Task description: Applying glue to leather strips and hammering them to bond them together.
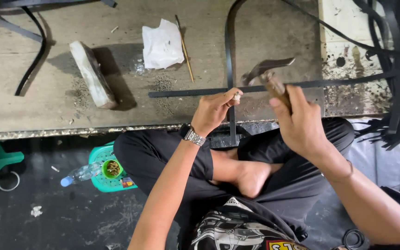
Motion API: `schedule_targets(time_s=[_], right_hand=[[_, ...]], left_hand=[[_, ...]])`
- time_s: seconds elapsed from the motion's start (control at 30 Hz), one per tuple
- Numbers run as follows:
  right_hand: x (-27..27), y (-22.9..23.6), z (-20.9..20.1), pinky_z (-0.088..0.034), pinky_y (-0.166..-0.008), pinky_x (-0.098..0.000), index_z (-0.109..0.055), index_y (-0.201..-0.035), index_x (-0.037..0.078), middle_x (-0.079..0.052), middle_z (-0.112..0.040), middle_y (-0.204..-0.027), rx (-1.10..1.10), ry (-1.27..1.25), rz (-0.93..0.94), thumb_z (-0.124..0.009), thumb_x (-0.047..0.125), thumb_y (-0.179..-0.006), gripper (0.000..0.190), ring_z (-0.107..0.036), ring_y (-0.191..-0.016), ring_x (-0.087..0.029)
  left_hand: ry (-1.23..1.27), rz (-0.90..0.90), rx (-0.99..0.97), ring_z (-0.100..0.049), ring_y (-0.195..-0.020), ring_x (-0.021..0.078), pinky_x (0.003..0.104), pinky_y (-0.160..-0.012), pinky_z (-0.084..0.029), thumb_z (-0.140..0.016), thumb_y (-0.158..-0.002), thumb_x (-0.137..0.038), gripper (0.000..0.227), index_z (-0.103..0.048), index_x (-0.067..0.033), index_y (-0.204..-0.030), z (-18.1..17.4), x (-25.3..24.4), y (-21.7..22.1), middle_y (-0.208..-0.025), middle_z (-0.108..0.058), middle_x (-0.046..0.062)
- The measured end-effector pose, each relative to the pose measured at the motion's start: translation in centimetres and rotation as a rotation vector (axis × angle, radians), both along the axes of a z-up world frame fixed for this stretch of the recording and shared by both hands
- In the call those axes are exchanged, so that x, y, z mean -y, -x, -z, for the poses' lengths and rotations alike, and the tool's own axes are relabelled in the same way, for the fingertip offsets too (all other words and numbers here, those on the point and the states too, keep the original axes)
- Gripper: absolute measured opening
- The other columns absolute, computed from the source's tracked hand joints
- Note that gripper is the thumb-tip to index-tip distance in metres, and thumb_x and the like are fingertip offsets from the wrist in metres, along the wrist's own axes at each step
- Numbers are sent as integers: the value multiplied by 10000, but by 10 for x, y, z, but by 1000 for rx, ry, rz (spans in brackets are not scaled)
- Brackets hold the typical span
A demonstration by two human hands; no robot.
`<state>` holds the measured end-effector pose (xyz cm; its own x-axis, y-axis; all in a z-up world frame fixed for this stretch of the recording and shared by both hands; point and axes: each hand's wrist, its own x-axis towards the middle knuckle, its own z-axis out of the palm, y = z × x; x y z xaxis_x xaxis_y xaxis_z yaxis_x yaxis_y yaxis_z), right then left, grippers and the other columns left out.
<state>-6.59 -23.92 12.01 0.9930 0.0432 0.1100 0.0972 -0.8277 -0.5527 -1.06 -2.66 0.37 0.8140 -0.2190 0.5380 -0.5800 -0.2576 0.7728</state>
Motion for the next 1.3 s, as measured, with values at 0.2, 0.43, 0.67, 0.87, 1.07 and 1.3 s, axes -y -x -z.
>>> schedule_targets(time_s=[0.2,0.43,0.67,0.87,1.07,1.3], right_hand=[[47,-71,94,-528,-689,-430,-643,-1285,106,-118,-696,-933,395,526,77,-710,309,-1041,325,-702,-858,-331],[3,-68,96,-390,-1110,-496,-652,-1359,-13,-249,-628,-1287,479,277,-245,-690,171,-968,434,-586,-1248,-410],[-21,-54,95,-273,-1215,-498,-619,-1429,143,-120,-547,-1509,379,215,-445,-666,510,-938,615,-449,-1454,-305],[-21,-51,98,-250,-1235,-502,-666,-1384,170,-119,-581,-1472,416,180,-422,-674,589,-914,629,-460,-1459,-297],[-21,-48,93,-246,-1234,-504,-684,-1341,163,-118,-590,-1463,410,156,-415,-733,577,-864,633,-478,-1447,-298],[-21,-48,91,-253,-1222,-510,-688,-1332,149,-128,-596,-1450,388,128,-419,-765,530,-839,628,-499,-1428,-312]], left_hand=[[76,-9,-42,-778,-807,270,297,-677,-618,-762,-939,-29,291,-750,-117,-1216,-3,5,2,-867,-787,128],[96,-17,-101,-782,-823,269,320,-655,-652,-756,-950,-60,277,-754,-121,-1220,0,2,1,-861,-785,143],[335,-43,-426,-766,-896,289,384,-751,-663,-664,-1010,-141,202,-714,-105,-1203,3,-8,-10,-911,-777,186],[597,-19,-587,-774,-890,321,429,-789,-669,-637,-1039,-74,237,-675,19,-1254,9,-8,-11,-948,-767,269],[492,-16,-604,-783,-855,288,399,-752,-680,-652,-1022,-63,220,-694,-12,-1232,0,-7,-9,-926,-773,253],[450,-35,-558,-776,-836,250,391,-728,-686,-656,-1016,-68,212,-708,-20,-1216,0,-4,-8,-902,-771,249]])
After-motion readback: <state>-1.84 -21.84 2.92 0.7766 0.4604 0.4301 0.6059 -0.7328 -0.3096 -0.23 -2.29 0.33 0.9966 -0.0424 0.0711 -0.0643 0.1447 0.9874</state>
